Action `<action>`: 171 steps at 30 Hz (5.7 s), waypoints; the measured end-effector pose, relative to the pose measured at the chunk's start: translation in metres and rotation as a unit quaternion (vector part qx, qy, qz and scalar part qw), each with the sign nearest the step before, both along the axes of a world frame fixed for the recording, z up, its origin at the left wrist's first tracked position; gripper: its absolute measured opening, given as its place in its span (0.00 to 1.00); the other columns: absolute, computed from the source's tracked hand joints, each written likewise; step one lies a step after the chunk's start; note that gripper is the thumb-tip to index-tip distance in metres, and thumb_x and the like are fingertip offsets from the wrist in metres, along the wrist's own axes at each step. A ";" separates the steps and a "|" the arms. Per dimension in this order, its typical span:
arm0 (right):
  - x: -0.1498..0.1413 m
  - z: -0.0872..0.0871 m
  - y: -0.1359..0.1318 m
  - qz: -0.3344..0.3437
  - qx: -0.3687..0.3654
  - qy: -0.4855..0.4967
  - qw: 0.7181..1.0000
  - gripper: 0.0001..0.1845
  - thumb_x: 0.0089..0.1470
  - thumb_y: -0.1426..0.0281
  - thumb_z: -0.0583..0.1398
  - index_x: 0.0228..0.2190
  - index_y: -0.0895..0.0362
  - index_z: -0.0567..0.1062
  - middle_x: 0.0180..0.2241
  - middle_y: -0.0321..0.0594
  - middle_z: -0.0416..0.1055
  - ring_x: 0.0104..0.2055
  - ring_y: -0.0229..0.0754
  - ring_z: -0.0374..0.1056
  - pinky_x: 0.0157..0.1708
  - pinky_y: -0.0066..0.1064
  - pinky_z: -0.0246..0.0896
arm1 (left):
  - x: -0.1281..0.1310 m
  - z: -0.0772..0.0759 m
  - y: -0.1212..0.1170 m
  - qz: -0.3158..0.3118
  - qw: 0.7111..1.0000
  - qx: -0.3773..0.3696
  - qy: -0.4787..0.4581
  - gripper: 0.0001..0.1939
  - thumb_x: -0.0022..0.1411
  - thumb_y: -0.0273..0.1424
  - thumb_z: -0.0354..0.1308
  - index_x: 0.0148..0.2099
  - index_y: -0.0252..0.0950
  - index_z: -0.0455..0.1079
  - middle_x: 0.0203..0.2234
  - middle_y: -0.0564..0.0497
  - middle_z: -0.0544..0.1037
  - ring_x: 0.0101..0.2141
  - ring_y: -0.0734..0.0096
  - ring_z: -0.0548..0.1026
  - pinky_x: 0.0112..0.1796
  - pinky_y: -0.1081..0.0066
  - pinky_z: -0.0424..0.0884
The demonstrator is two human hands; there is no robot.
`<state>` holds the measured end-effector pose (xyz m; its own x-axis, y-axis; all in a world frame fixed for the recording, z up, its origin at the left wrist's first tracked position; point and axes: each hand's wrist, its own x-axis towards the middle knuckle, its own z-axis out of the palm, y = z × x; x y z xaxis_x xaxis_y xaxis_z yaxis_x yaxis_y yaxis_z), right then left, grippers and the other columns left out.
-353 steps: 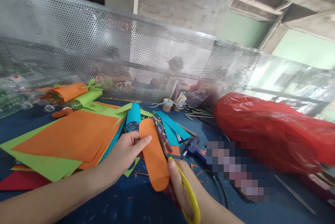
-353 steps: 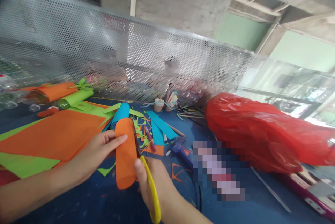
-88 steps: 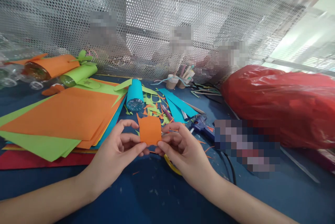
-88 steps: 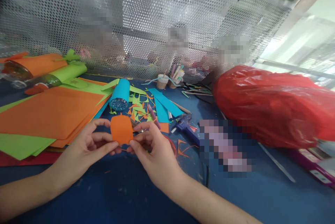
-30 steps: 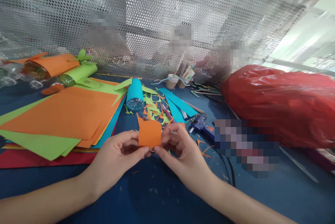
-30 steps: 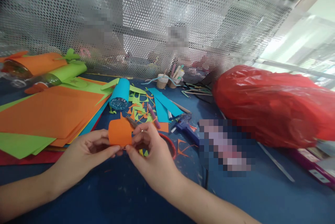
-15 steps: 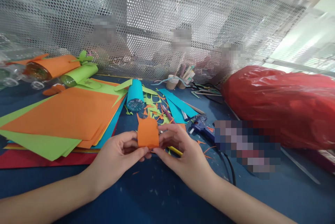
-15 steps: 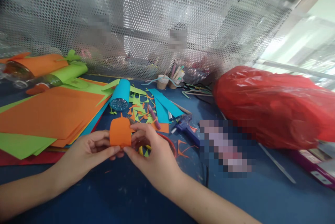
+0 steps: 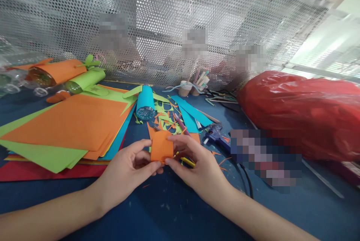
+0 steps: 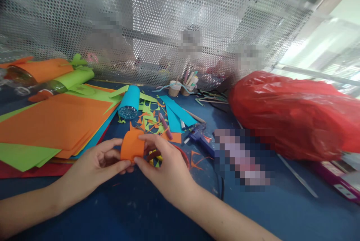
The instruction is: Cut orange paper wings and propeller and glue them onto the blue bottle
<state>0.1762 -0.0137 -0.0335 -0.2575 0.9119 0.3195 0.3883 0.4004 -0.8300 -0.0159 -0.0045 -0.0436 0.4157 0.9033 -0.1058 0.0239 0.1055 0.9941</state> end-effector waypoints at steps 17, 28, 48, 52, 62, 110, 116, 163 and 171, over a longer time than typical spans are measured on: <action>0.001 -0.006 0.003 0.032 -0.045 0.034 0.998 0.11 0.52 0.74 0.63 0.38 0.53 0.68 0.34 0.35 0.71 0.34 0.37 0.70 0.32 0.28 0.67 | 0.001 -0.002 0.003 0.016 1.000 -0.007 0.002 0.26 0.58 0.35 0.62 0.57 0.37 0.59 0.29 0.52 0.82 0.34 0.66 0.80 0.37 0.69 0.73; 0.001 -0.003 0.006 0.063 -0.035 0.071 0.995 0.07 0.53 0.78 0.60 0.34 0.56 0.76 0.34 0.41 0.74 0.36 0.42 0.72 0.38 0.33 0.69 | 0.000 0.000 0.000 0.002 0.996 0.002 -0.087 0.16 0.61 0.30 0.58 0.48 0.43 0.57 0.30 0.55 0.82 0.33 0.72 0.80 0.37 0.73 0.74; 0.000 -0.003 0.010 0.068 -0.129 0.150 0.978 0.08 0.46 0.73 0.67 0.33 0.53 0.81 0.34 0.38 0.75 0.36 0.40 0.73 0.39 0.33 0.70 | -0.001 -0.002 0.002 -0.005 0.998 0.006 -0.069 0.04 0.64 0.33 0.56 0.40 0.40 0.68 0.32 0.54 0.82 0.32 0.74 0.78 0.37 0.74 0.74; -0.001 -0.003 0.011 0.071 -0.183 0.195 0.961 0.11 0.48 0.67 0.68 0.36 0.54 0.79 0.33 0.37 0.78 0.36 0.40 0.75 0.41 0.34 0.71 | 0.000 0.000 0.002 0.007 0.997 -0.012 -0.076 0.07 0.63 0.35 0.58 0.42 0.39 0.66 0.31 0.52 0.83 0.35 0.70 0.80 0.39 0.71 0.75; -0.002 -0.001 0.009 0.065 -0.167 0.177 0.968 0.10 0.46 0.63 0.68 0.31 0.54 0.77 0.26 0.34 0.74 0.31 0.40 0.73 0.34 0.31 0.70 | 0.000 0.000 0.004 0.003 0.997 0.001 -0.077 0.07 0.64 0.33 0.57 0.44 0.37 0.66 0.35 0.49 0.83 0.36 0.68 0.80 0.40 0.69 0.75; 0.001 0.004 0.002 0.004 -0.039 0.070 0.997 0.05 0.49 0.73 0.63 0.31 0.53 0.76 0.25 0.33 0.64 0.28 0.38 0.63 0.27 0.28 0.63 | -0.002 -0.002 -0.005 0.083 0.993 0.082 -0.035 0.02 0.56 0.31 0.62 0.34 0.43 0.76 0.30 0.56 0.80 0.34 0.69 0.79 0.36 0.73 0.76; -0.001 0.002 0.002 0.036 -0.088 0.125 0.988 0.07 0.49 0.75 0.62 0.33 0.53 0.74 0.31 0.36 0.73 0.33 0.38 0.70 0.32 0.27 0.66 | -0.002 -0.001 -0.006 0.088 0.991 0.100 -0.030 0.05 0.56 0.28 0.62 0.35 0.43 0.76 0.31 0.56 0.81 0.33 0.70 0.79 0.36 0.75 0.76; 0.000 0.001 -0.002 -0.017 0.061 -0.004 0.998 0.13 0.48 0.82 0.58 0.30 0.53 0.77 0.30 0.33 0.78 0.31 0.36 0.74 0.33 0.23 0.67 | -0.004 -0.006 -0.006 0.048 0.980 0.192 0.001 0.16 0.57 0.21 0.54 0.39 0.47 0.75 0.37 0.60 0.78 0.40 0.76 0.76 0.41 0.81 0.71; -0.002 0.004 -0.003 -0.012 0.042 -0.024 0.999 0.11 0.48 0.79 0.58 0.30 0.54 0.77 0.30 0.36 0.78 0.31 0.38 0.74 0.33 0.27 0.68 | -0.003 -0.007 -0.002 0.058 0.990 0.127 -0.007 0.04 0.61 0.32 0.58 0.38 0.44 0.74 0.35 0.56 0.79 0.37 0.72 0.76 0.40 0.75 0.73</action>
<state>0.1737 -0.0166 -0.0294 -0.2526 0.8888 0.3824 0.4378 0.4574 -0.7740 -0.0186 -0.0065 -0.0504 0.3078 0.9417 0.1361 0.0129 -0.1471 0.9890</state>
